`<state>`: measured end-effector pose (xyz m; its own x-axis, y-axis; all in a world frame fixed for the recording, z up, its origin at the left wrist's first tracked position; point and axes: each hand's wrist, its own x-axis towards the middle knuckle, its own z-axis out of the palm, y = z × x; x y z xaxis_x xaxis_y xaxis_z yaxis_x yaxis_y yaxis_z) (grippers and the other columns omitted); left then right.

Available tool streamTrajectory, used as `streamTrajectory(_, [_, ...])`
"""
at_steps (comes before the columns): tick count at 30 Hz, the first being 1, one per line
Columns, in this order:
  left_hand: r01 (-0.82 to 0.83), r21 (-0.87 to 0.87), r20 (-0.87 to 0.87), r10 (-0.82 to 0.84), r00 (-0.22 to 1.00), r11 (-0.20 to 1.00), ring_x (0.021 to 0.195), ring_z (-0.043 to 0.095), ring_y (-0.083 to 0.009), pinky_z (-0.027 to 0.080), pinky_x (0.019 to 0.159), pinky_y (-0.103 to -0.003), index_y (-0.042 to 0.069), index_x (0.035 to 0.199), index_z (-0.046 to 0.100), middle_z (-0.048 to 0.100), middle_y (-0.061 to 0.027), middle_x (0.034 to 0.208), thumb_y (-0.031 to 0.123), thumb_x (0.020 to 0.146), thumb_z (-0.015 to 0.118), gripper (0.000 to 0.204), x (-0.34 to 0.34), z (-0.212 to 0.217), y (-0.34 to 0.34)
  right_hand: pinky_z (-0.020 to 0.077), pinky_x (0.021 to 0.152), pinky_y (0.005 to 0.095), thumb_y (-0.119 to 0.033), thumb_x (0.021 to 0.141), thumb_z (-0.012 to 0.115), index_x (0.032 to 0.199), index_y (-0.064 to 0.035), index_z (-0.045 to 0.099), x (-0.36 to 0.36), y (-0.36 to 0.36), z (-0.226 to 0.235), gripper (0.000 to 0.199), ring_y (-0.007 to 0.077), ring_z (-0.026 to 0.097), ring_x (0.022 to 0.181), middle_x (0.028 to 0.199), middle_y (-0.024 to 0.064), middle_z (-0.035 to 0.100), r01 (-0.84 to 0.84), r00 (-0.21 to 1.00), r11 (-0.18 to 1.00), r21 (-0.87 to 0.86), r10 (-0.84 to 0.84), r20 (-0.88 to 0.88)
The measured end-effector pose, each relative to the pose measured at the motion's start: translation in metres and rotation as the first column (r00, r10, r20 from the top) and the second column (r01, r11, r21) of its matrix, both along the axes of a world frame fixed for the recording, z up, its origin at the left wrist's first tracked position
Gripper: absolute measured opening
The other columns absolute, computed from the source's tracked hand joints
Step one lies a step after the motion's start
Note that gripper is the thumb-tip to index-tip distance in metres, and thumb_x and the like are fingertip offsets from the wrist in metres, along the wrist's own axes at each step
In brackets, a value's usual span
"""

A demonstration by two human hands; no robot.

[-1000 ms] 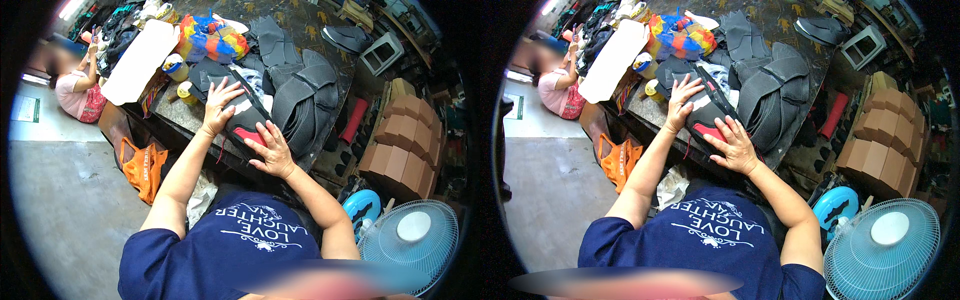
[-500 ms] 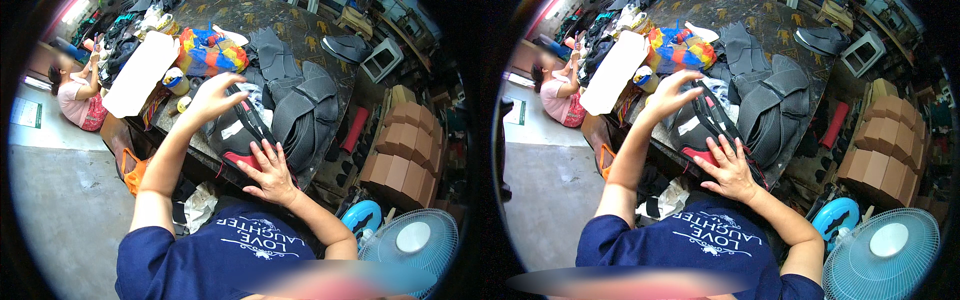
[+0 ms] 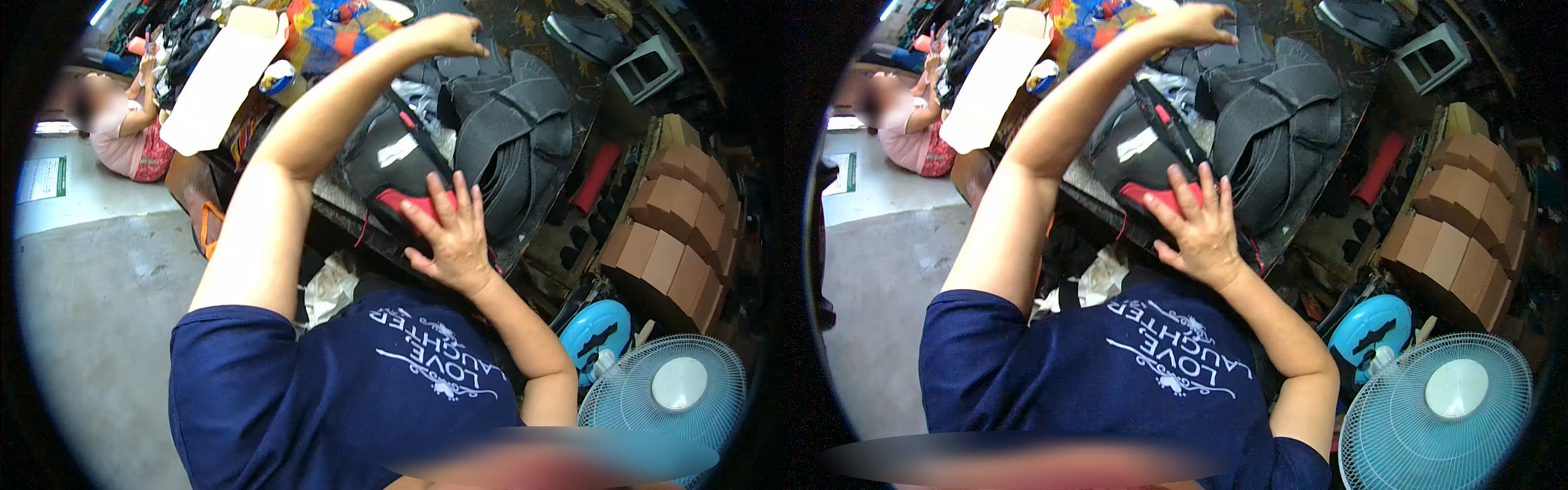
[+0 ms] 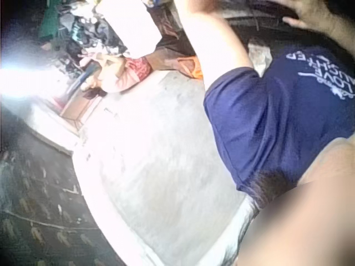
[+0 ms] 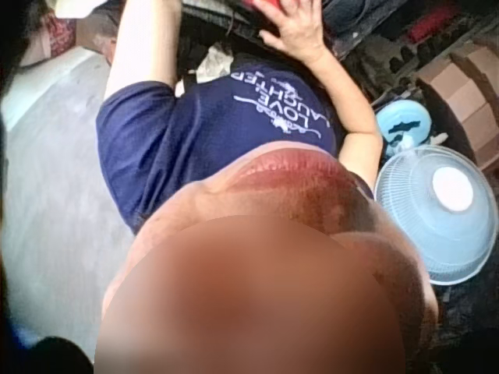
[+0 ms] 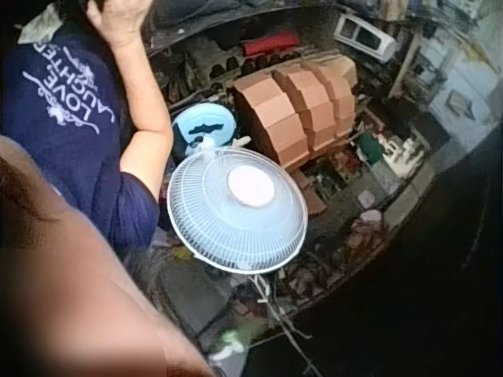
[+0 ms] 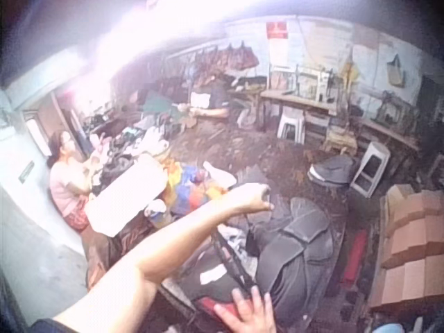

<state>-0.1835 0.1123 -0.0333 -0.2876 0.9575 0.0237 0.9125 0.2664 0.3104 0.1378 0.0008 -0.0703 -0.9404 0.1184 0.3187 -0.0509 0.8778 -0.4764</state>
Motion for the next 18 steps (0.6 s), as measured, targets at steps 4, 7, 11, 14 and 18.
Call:
streamTrajectory(4, [0.132,0.208,0.015,-0.138,0.99,0.969,0.115,0.059,-0.0324,0.045,0.098,-0.04,0.007,0.127,0.059,0.062,-0.0171,0.122,0.05,0.088,0.061,0.058,0.03,0.034,-0.122,0.0235,0.109,0.0637,-0.039,0.066,0.075,0.142,-0.0297,0.045,0.005,0.007,-0.009,0.083,0.0475,0.024,0.139,0.156,0.0177,0.023,0.032,0.999,0.998,-0.05,-0.033,-0.027])
streamTrajectory(7, [0.123,0.214,0.39,-0.2,0.899,0.969,0.133,0.044,-0.0309,0.031,0.111,-0.045,0.013,0.134,0.055,0.052,-0.0109,0.139,0.047,0.093,0.055,0.053,0.057,0.015,-0.192,0.0198,0.111,0.0619,-0.047,0.073,0.067,0.144,-0.029,0.041,0.005,0.012,-0.019,0.077,0.0457,0.021,0.142,0.157,0.0195,0.021,0.038,0.999,0.998,-0.049,-0.04,-0.035])
streamTrajectory(11, [-0.06,0.373,0.243,-0.035,0.97,0.926,0.137,0.04,-0.0283,0.017,0.113,-0.056,0.019,0.129,0.06,0.053,-0.0063,0.14,0.042,0.092,0.052,0.044,0.077,-0.036,-0.208,0.014,0.113,0.0602,-0.049,0.076,0.063,0.145,-0.0292,0.04,0.001,0.02,-0.027,0.076,0.042,0.019,0.144,0.157,0.0192,0.02,-0.004,0.999,0.999,-0.044,0.002,-0.039])
streamTrajectory(14, [-0.054,0.415,0.225,-0.045,0.973,0.908,0.136,0.041,-0.028,0.018,0.114,-0.055,0.019,0.13,0.059,0.053,-0.0072,0.14,0.04,0.094,0.05,0.042,0.075,-0.049,-0.201,0.0116,0.114,0.06,-0.052,0.077,0.063,0.146,-0.0295,0.039,0.001,0.02,-0.026,0.076,0.0418,0.017,0.144,0.157,0.0192,0.021,0.035,0.999,0.999,-0.004,-0.035,-0.024])
streamTrajectory(18, [-0.132,0.618,0.214,-0.004,0.977,0.775,0.131,0.045,-0.0344,0.028,0.112,-0.046,0.012,0.129,0.058,0.053,-0.0161,0.136,0.039,0.096,0.049,0.043,0.076,-0.039,-0.222,0.0128,0.113,0.0611,-0.057,0.069,0.072,0.144,-0.0292,0.041,0.002,0.007,-0.018,0.086,0.0418,0.018,0.144,0.157,0.0186,0.02,0.06,0.998,0.998,0.02,-0.059,-0.017])
